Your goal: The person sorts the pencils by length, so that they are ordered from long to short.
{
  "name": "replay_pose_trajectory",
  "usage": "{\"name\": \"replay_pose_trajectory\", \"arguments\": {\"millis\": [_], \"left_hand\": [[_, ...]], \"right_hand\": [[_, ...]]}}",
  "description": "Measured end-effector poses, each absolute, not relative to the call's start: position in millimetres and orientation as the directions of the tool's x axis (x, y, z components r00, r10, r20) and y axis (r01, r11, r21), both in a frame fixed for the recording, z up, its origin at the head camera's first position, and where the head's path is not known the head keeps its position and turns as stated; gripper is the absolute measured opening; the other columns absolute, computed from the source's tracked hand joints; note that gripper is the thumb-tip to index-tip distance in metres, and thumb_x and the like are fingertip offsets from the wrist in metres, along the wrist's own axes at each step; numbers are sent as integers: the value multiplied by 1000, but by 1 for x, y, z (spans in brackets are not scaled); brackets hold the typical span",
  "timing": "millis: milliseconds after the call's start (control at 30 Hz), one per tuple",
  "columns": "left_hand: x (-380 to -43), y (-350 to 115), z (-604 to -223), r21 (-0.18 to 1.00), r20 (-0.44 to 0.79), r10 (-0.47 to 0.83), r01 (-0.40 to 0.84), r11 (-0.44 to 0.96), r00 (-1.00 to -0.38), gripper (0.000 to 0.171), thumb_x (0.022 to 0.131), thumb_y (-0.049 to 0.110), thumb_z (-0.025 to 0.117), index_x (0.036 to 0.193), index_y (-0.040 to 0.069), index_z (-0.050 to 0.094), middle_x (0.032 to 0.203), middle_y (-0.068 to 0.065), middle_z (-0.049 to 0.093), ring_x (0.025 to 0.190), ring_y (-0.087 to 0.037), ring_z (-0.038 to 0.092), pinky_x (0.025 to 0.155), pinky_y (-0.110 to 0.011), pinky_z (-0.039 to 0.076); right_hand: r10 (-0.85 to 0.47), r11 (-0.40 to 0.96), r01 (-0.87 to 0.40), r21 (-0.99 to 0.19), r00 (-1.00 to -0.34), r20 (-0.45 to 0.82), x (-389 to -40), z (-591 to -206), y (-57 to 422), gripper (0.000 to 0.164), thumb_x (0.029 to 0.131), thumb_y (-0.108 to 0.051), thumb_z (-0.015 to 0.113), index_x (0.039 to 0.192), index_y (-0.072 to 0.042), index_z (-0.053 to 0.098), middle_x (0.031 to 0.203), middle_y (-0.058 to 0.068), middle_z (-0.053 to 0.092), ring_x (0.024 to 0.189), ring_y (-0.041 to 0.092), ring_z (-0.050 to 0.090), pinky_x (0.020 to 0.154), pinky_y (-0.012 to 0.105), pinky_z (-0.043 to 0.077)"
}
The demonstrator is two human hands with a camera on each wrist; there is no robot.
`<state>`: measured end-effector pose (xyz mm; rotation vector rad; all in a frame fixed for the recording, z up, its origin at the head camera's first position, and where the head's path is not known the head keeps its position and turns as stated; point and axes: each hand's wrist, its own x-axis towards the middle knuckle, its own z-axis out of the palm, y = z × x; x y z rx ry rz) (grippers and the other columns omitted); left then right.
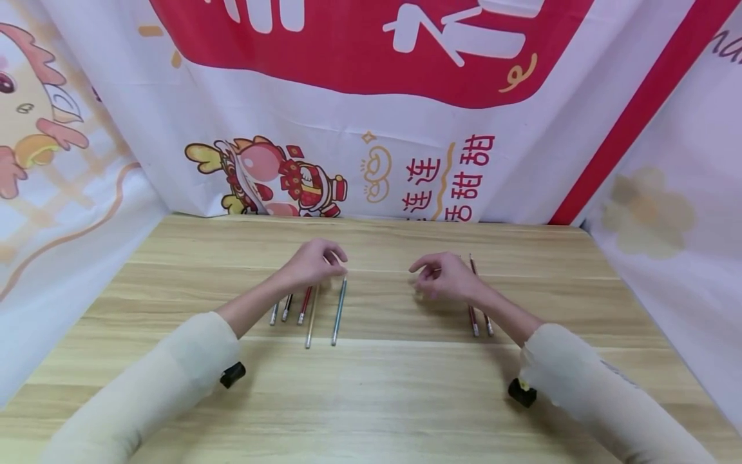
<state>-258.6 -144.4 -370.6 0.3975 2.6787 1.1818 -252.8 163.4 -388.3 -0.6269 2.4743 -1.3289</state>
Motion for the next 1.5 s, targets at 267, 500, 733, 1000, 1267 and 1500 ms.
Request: {"name": "replay_pose_trajectory", "arguments": {"millis": [267,500,733,1000,1267,1500], "left_hand": [[-259,-160,-373,739,-69,295,150,657,-953,23,92,7,73,112,-5,70,95,-12,67,86,-22,59,70,-28,51],[-259,-167,-374,725,-62,284,153,672,-957,22,92,5,74,111,-6,71,93,-12,67,84,-21,59,68,-28,50],[-255,-179,-375,706,-70,268,142,693,-961,20,92,5,74,109,-6,72,92,-12,66,81,-21,59,66,-29,51],[-249,-189,-374,743,-130,246,70,665,-960,24,95,7,72,114,-7,70,94,-14,66,80,-22,62,68,-30,57],[-244,-196,-372,797,-182,236,-2,604,-955,29,98,7,70,120,-11,67,104,-20,70,83,-25,70,80,-40,63],[-241,-200,-368,818,-218,232,-47,574,-948,31,100,6,66,124,-14,62,109,-26,71,89,-28,74,84,-40,63]], "right_hand": [[-497,471,-222,-854,-866,-49,-254,-389,142,35,85,8,70,120,11,67,87,15,72,66,22,68,61,33,62],[-527,441,-221,-870,-848,-51,-256,-389,119,33,86,7,72,118,11,68,84,14,70,65,23,68,60,35,63],[-554,437,-221,-872,-830,-68,-256,-388,93,30,88,4,73,118,9,69,84,12,70,66,20,67,61,32,62],[-587,431,-261,-864,-808,-49,-257,-390,69,29,88,3,74,116,8,70,82,11,70,64,17,66,59,29,60],[-617,435,-310,-845,-786,-30,-259,-386,46,27,88,4,72,115,8,71,82,11,72,60,15,64,58,27,59],[-641,457,-354,-816,-767,-26,-262,-383,27,26,89,6,71,115,8,72,81,10,70,58,15,63,57,28,59]]}}
